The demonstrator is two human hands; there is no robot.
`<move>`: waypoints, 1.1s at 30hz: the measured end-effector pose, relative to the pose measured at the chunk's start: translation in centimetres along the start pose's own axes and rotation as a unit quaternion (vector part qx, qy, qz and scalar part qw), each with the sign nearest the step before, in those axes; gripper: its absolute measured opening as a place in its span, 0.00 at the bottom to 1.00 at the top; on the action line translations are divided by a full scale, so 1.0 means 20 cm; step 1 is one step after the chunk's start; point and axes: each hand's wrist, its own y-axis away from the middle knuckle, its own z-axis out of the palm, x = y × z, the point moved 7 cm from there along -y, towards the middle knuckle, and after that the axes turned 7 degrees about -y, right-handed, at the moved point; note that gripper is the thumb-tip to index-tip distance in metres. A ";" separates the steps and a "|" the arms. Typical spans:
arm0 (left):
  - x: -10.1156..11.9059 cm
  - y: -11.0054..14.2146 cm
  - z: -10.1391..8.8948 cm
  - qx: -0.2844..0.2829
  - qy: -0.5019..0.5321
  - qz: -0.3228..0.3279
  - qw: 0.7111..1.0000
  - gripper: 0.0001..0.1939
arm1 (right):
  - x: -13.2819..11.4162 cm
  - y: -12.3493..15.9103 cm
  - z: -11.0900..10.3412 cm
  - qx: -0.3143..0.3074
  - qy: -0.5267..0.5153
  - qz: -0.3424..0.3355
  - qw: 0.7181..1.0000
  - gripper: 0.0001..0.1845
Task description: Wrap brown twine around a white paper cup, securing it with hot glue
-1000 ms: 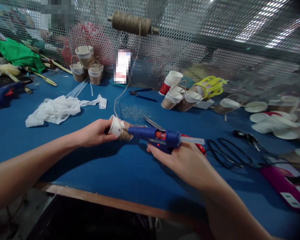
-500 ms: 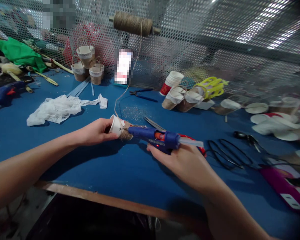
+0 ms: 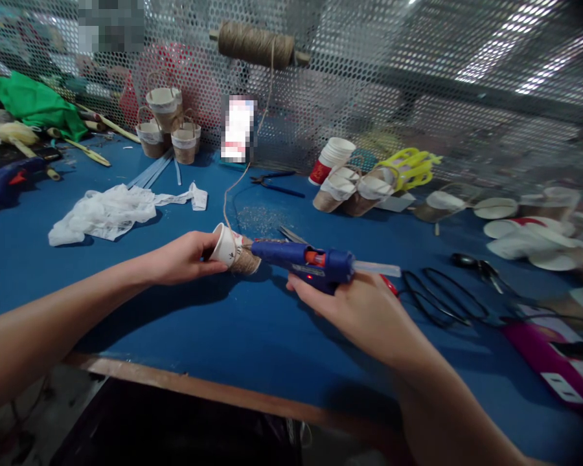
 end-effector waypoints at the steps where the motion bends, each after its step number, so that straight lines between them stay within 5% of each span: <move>1: 0.00 0.00 0.00 -0.001 -0.006 0.002 1.000 0.16 | 0.00 0.00 0.00 -0.001 0.007 0.003 1.000 0.09; 33: 0.01 0.01 0.00 -0.005 -0.056 0.050 0.997 0.13 | 0.00 -0.03 -0.02 -0.024 -0.032 0.029 0.999 0.10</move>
